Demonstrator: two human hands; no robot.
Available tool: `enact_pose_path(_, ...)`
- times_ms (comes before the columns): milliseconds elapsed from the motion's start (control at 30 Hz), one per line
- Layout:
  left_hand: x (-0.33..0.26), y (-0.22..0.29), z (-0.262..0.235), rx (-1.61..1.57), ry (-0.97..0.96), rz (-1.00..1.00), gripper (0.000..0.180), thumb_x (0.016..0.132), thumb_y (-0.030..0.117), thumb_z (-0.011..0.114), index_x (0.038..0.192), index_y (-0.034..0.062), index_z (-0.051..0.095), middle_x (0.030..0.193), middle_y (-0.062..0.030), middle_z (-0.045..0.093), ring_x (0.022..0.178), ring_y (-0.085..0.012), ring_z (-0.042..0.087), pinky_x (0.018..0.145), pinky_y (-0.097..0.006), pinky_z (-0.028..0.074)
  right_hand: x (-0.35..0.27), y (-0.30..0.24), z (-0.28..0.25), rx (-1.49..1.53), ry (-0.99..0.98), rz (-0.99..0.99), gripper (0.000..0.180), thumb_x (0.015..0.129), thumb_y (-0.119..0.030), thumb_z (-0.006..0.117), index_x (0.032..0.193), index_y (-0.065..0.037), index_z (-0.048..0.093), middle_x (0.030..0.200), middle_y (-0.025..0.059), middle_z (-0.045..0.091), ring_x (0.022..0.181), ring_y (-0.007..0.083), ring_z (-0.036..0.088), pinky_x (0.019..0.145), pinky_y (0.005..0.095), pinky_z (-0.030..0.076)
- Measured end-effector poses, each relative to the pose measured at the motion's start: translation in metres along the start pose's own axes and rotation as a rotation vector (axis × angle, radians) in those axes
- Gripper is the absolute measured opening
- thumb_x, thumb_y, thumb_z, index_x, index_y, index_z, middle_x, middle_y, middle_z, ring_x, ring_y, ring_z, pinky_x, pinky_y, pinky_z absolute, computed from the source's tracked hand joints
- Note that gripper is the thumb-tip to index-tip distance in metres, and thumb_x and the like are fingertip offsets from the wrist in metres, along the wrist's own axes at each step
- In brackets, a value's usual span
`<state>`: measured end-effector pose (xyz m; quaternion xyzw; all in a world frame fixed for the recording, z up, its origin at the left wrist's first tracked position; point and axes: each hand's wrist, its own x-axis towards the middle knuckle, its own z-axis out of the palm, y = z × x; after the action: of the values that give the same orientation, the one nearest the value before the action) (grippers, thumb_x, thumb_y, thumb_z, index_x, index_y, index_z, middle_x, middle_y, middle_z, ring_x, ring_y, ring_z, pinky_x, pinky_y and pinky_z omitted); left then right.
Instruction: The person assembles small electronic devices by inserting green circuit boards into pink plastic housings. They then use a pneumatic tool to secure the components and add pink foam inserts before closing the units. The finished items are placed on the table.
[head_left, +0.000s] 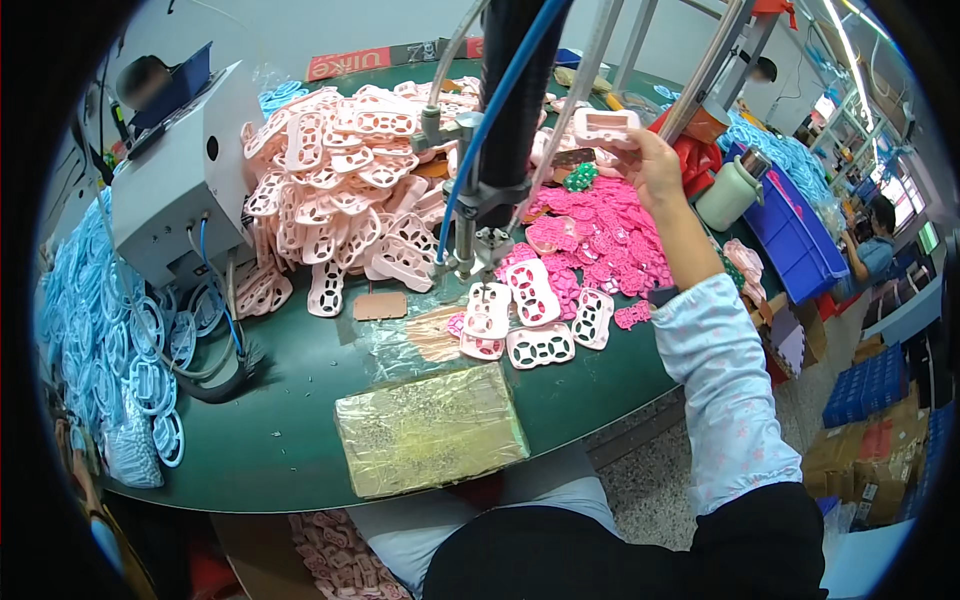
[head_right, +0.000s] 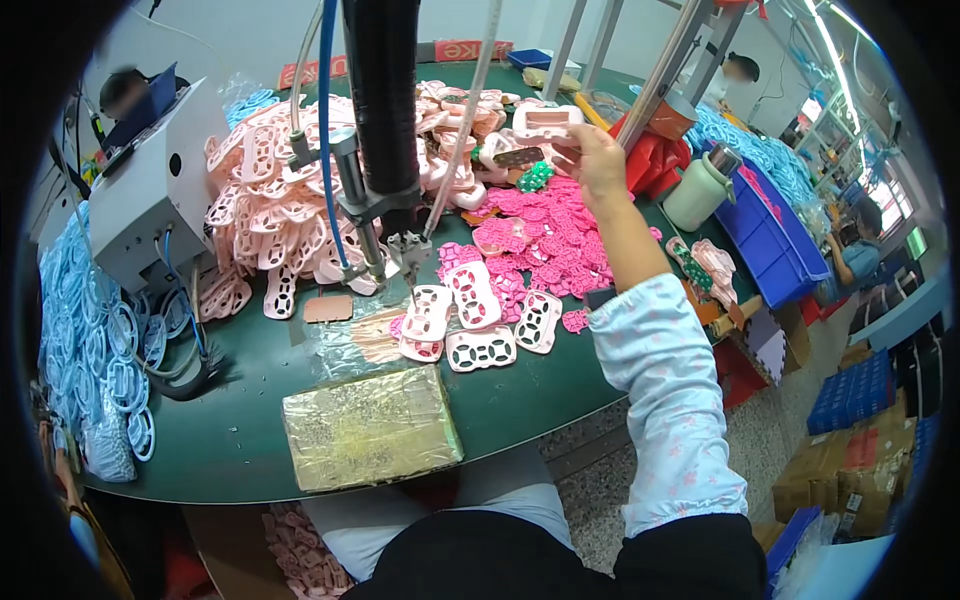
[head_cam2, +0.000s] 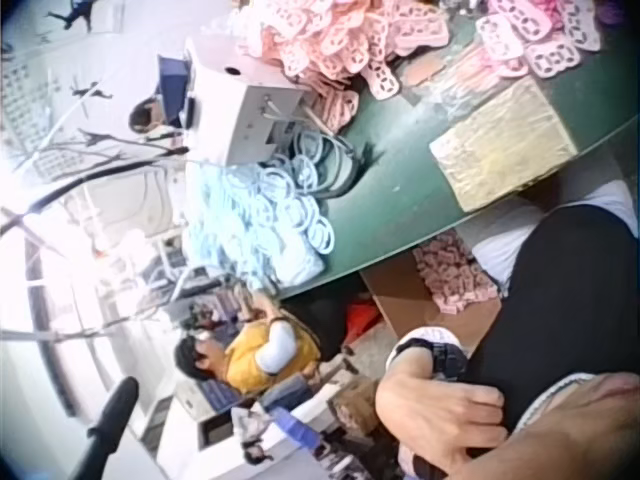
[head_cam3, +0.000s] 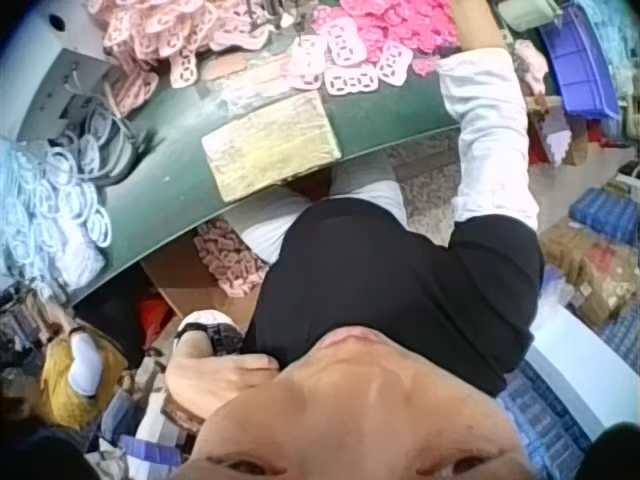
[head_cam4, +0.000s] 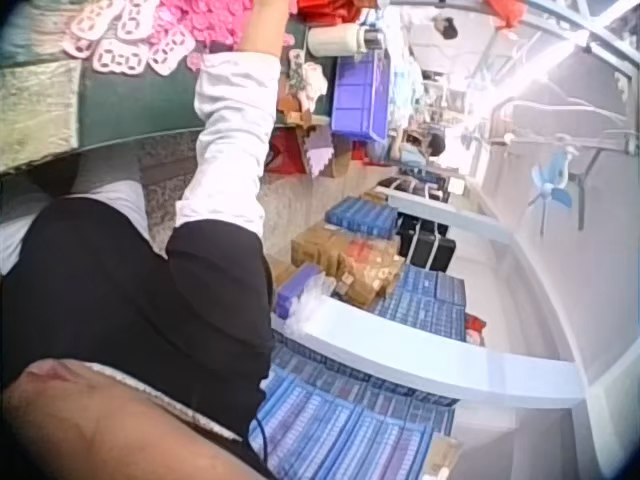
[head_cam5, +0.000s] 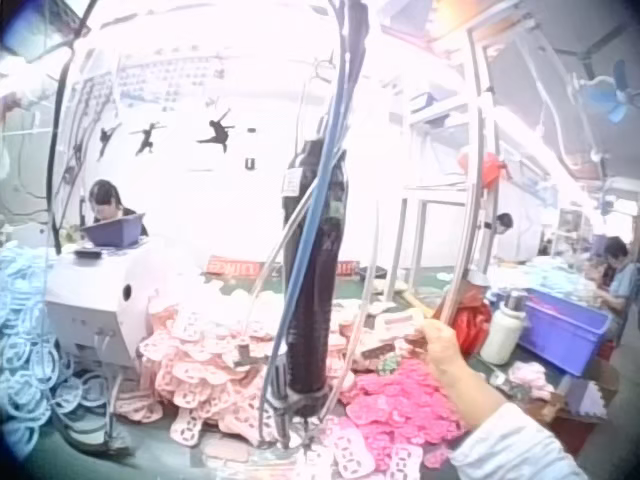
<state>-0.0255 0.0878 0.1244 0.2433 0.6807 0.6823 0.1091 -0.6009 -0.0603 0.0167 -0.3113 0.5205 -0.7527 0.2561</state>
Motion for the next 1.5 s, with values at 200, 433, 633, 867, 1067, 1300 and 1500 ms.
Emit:
enact_pose_path(200, 0.007, -0.013, -0.042, 0.116, 0.073, 0.275, 0.023, 0.091, 0.024, 0.06, 0.097, 0.0023, 0.064, 0.095, -0.0136, 0.06, 0.08, -0.0293, 0.058, 0.075, -0.037, 0.048, -0.075, -0.048, -0.02, -0.142, -0.161, -0.138, 0.031, 0.093, -0.026, 0.06, 0.11, -0.001, 0.063, 0.09, 0.0045, 0.066, 0.078, 0.0092, 0.064, 0.06, 0.0213, 0.049)
enact_pose_path(433, 0.035, -0.129, -0.086, -0.685, 1.082, -0.059, 0.069, 0.095, 0.011, 0.059, 0.152, -0.0013, 0.021, 0.141, -0.0219, 0.046, 0.119, -0.0247, 0.055, 0.099, -0.036, 0.047, -0.228, -0.045, 0.048, -0.774, -0.538, -1.028, 0.028, 0.065, -0.002, 0.072, 0.092, -0.005, 0.07, 0.09, 0.0094, 0.065, 0.073, 0.022, 0.062, 0.059, 0.0315, 0.049)
enact_pose_path(633, 0.049, -0.155, -0.089, -0.671, 1.281, 0.053, 0.055, 0.097, 0.011, 0.057, 0.146, -0.0006, 0.032, 0.132, -0.0163, 0.054, 0.118, -0.0252, 0.058, 0.097, -0.035, 0.051, -0.287, -0.024, 0.089, -0.576, -1.074, -0.896, 0.039, 0.074, -0.025, 0.081, 0.107, -0.006, 0.07, 0.109, 0.0096, 0.063, 0.094, 0.0257, 0.061, 0.079, 0.0348, 0.051)
enact_pose_path(867, 0.021, -0.141, -0.078, -0.764, 1.238, 0.079, 0.062, 0.087, 0.017, 0.067, 0.137, -0.0053, 0.038, 0.119, -0.0223, 0.06, 0.094, -0.0346, 0.07, 0.072, -0.038, 0.062, -0.273, 0.018, 0.089, -0.069, -0.862, 0.32, 0.089, 0.074, -0.017, 0.083, 0.146, -0.006, 0.032, 0.144, 0.0125, 0.042, 0.131, 0.025, 0.043, 0.102, 0.0407, 0.042)
enact_pose_path(1067, 0.013, -0.147, -0.073, -0.766, 1.339, 0.036, 0.057, 0.087, 0.015, 0.067, 0.133, -0.0062, 0.042, 0.109, -0.0192, 0.063, 0.09, -0.0288, 0.069, 0.068, -0.036, 0.062, -0.261, 0.028, 0.083, 0.146, -0.925, 0.675, 0.039, 0.089, -0.002, 0.064, 0.127, -0.002, 0.051, 0.111, 0.0078, 0.064, 0.098, 0.0168, 0.064, 0.083, 0.0357, 0.057)
enact_pose_path(1300, 0.006, -0.175, -0.081, 0.37, 1.306, -0.699, 0.038, 0.083, 0.009, 0.069, 0.119, 0.0022, 0.057, 0.108, -0.0162, 0.061, 0.089, -0.0305, 0.063, 0.078, -0.042, 0.05, -0.264, 0.002, 0.088, -0.145, -0.795, 0.352, 0.044, 0.09, 0.001, 0.063, 0.131, -0.004, 0.048, 0.101, 0.0053, 0.054, 0.082, 0.0091, 0.057, 0.063, 0.0255, 0.057)
enact_pose_path(1500, 0.023, -0.176, -0.091, 0.759, 1.457, -0.498, 0.045, 0.075, 0.008, 0.073, 0.117, 0.0018, 0.059, 0.121, -0.0157, 0.053, 0.114, -0.0252, 0.051, 0.094, -0.038, 0.041, -0.255, 0.019, 0.1, -0.261, -0.843, 0.147, 0.043, 0.088, -0.002, 0.067, 0.128, -0.007, 0.051, 0.09, 0.0002, 0.054, 0.076, 0.0046, 0.053, 0.063, 0.0191, 0.043)
